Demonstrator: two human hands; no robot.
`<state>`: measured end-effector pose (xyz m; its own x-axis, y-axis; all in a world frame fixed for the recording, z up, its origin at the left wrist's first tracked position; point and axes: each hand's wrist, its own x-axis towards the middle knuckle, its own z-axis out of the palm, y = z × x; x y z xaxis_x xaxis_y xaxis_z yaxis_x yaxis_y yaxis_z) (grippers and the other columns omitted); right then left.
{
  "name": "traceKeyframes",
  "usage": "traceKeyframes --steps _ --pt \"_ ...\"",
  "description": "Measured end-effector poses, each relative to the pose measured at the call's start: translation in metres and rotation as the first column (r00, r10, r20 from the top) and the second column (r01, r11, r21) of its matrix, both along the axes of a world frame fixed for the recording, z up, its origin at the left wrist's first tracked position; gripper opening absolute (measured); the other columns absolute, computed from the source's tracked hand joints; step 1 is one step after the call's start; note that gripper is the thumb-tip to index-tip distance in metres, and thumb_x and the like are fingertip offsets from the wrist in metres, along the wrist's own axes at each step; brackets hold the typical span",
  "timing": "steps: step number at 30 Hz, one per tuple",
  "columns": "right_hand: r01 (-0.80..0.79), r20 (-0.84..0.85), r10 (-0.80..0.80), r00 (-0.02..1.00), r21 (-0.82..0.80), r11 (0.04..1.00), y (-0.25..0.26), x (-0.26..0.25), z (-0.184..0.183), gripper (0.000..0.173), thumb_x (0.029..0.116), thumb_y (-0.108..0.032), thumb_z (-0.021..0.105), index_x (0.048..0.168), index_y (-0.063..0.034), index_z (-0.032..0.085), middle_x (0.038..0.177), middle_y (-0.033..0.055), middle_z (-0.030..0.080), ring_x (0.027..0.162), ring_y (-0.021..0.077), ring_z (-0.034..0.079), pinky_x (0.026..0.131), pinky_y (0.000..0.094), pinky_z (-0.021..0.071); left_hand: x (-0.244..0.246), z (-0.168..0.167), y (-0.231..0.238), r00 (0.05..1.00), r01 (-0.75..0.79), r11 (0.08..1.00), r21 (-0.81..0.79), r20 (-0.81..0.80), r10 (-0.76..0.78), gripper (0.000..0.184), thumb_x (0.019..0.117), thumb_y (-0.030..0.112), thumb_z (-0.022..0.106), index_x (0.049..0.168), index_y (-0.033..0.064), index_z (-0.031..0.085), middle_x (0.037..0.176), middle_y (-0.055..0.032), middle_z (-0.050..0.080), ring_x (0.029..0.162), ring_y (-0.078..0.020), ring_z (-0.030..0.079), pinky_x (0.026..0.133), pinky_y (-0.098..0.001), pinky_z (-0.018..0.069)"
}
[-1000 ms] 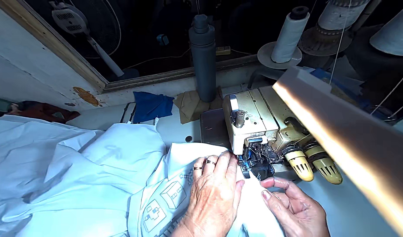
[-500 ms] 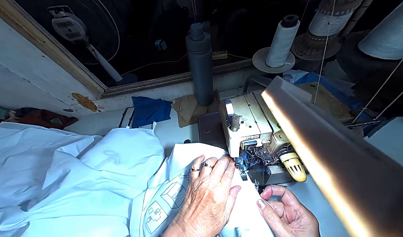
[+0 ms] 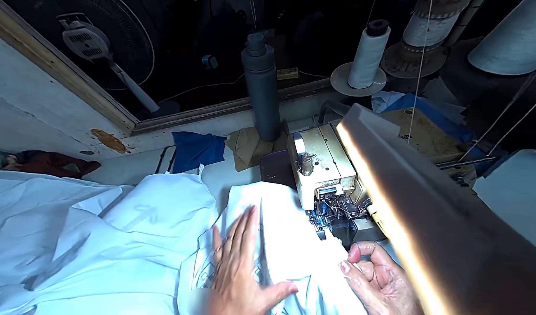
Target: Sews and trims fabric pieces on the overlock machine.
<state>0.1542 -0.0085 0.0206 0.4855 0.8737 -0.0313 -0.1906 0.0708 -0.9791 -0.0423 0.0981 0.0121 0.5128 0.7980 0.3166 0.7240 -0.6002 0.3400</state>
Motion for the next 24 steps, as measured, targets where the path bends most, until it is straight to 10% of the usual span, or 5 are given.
traceKeyframes --steps 6,12,17,20,24 --pt "-0.029 -0.067 0.028 0.997 -0.017 0.999 -0.007 0.001 -0.003 0.032 0.0858 0.013 0.062 0.104 -0.0112 0.053 0.064 -0.0128 0.066 0.055 -0.0037 0.061 0.054 0.0145 0.0498 -0.072 0.016 -0.015 0.942 0.065 0.997 -0.033 -0.329 -0.072 0.017 0.0843 0.014 0.073 0.091 -0.0011 0.074 0.082 -0.0185 0.073 0.08 -0.0404 0.071 0.101 -0.069 0.0398" --pt "-0.1 -0.121 0.096 0.988 -0.026 0.995 -0.02 -0.013 -0.004 0.034 0.0848 0.012 0.066 0.105 -0.0122 0.054 0.069 -0.0132 0.068 0.06 -0.0039 0.063 0.058 0.0153 0.051 -0.075 0.076 0.103 0.958 0.153 0.834 0.53 -0.287 0.007 0.024 0.095 0.012 0.055 0.1 0.0083 0.078 0.094 -0.0158 0.069 0.097 -0.042 0.064 0.105 -0.0724 0.028" --pt "-0.161 -0.129 0.155 0.979 -0.04 0.986 -0.025 -0.007 -0.009 0.035 0.0844 0.011 0.069 0.108 -0.011 0.055 0.076 -0.0103 0.074 0.065 -0.0022 0.067 0.062 0.0167 0.0542 -0.006 0.075 0.118 0.897 0.085 0.975 0.205 -0.442 0.015 0.049 0.0807 -0.013 0.07 0.128 0.0024 0.071 0.136 -0.0278 0.061 0.132 -0.0533 0.051 0.114 -0.0814 0.0096" --pt "-0.19 -0.117 0.184 0.976 -0.042 0.981 -0.032 -0.001 -0.019 0.028 0.0852 0.006 0.071 0.11 -0.0028 0.061 0.081 -0.0084 0.074 0.069 -0.0001 0.068 0.065 0.0198 0.0564 0.024 0.075 0.055 0.975 0.117 0.952 0.284 -0.217 -0.055 0.041 0.0904 0.01 0.048 0.124 0.0078 0.072 0.129 -0.0155 0.068 0.123 -0.0357 0.062 0.109 -0.0639 0.0363" --pt "-0.202 -0.067 0.199 0.978 -0.034 0.979 -0.037 0.001 -0.014 0.016 0.0873 -0.001 0.073 0.102 0.0014 0.067 0.084 -0.0077 0.074 0.071 -0.0038 0.068 0.066 0.0161 0.0568 0.042 0.069 -0.042 0.959 0.246 0.965 -0.086 0.165 -0.23 0.024 0.0957 0.019 0.067 0.095 -0.0035 0.076 0.083 -0.0157 0.076 0.075 -0.0179 0.071 0.072 -0.0285 0.056"
